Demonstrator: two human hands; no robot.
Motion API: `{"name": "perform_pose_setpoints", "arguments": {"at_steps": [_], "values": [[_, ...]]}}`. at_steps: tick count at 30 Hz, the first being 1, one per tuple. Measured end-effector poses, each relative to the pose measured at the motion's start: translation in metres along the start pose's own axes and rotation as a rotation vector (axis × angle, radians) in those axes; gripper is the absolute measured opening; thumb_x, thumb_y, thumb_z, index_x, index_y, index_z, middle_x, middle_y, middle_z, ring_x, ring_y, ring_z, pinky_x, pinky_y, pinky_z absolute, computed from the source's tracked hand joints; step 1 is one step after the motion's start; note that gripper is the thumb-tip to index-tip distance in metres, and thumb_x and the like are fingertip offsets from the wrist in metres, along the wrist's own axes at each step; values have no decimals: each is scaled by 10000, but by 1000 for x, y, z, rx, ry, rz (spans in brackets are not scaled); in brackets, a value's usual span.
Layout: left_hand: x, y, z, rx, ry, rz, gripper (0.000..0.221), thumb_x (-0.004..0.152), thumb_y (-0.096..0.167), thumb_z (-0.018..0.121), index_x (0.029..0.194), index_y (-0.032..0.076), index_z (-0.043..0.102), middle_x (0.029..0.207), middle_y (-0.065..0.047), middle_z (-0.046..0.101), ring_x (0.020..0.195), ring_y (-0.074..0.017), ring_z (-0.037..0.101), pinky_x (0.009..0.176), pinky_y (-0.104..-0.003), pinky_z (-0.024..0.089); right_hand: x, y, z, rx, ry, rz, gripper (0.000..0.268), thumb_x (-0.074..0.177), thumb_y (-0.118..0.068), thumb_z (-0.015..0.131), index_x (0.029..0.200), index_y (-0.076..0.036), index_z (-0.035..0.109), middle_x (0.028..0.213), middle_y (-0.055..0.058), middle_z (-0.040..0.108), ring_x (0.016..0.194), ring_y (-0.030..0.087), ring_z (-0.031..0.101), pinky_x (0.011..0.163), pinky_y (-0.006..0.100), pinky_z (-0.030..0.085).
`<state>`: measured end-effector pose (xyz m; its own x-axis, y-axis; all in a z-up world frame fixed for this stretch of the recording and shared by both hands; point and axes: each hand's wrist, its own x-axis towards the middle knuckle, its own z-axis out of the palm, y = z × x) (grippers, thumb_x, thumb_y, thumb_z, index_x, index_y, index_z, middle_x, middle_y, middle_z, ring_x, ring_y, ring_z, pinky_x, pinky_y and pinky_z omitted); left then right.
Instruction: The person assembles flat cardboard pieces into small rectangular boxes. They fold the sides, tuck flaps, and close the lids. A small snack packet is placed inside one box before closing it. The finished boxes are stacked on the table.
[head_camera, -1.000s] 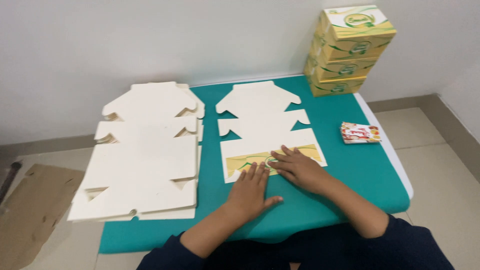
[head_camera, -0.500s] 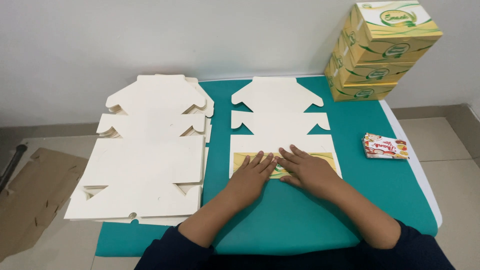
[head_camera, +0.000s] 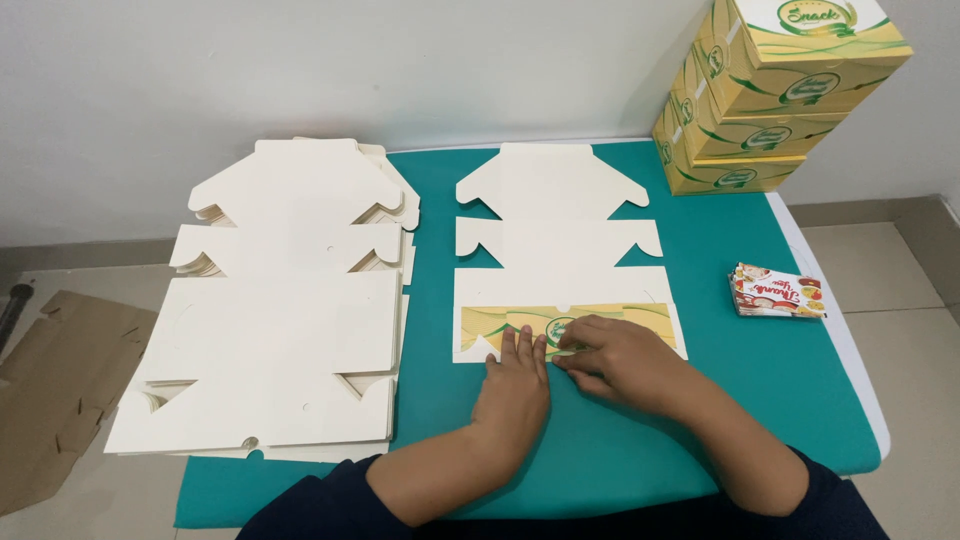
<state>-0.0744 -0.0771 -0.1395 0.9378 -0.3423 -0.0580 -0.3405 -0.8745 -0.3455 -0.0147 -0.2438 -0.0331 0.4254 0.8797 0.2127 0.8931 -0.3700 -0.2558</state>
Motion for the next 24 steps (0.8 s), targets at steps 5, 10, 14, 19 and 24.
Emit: {"name": "perform_pose_setpoints", "arguments": {"at_steps": [5,10,14,19,24], "values": [[-5,-4,-11,42,-31,33,621,921,141,406,1478,-4,172,1477,-283,260,1323,-468,319,896,-476,475,-17,14,-10,-66,-185,199,243,863,-349,620,1047,-240,734,796,19,521,778,238,488,576,411,395],[-10,-22,-55,-206,-243,145,680,972,153,357,1527,164,-35,1464,-403,86,1323,-598,144,937,-592,385,-18,8,-50,-5,-611,780,330,862,-579,472,1100,-501,687,849,-125,586,837,85,564,556,329,359],[-14,-20,-52,-208,-95,95,826,866,749,246,1518,268,85,1463,-359,170,1331,-542,196,917,-573,400,-21,12,-67,224,-587,1021,316,813,-515,577,1031,-402,776,1071,-208,743,881,25,650,620,245,405],[-22,-11,-43,-150,-37,21,1036,727,882,376,1503,220,191,1463,-319,240,1335,-481,262,838,-529,482,-19,7,-81,384,-559,1126,336,803,-460,640,999,-270,836,780,-67,751,634,65,472,544,250,293],[-23,-3,-34,-114,-154,-95,1242,707,971,373,1427,-39,298,1452,-240,339,1281,-429,394,850,-464,508,-24,14,-79,552,-509,1064,311,834,-376,667,911,-162,879,516,3,489,506,104,334,493,253,244]]}}
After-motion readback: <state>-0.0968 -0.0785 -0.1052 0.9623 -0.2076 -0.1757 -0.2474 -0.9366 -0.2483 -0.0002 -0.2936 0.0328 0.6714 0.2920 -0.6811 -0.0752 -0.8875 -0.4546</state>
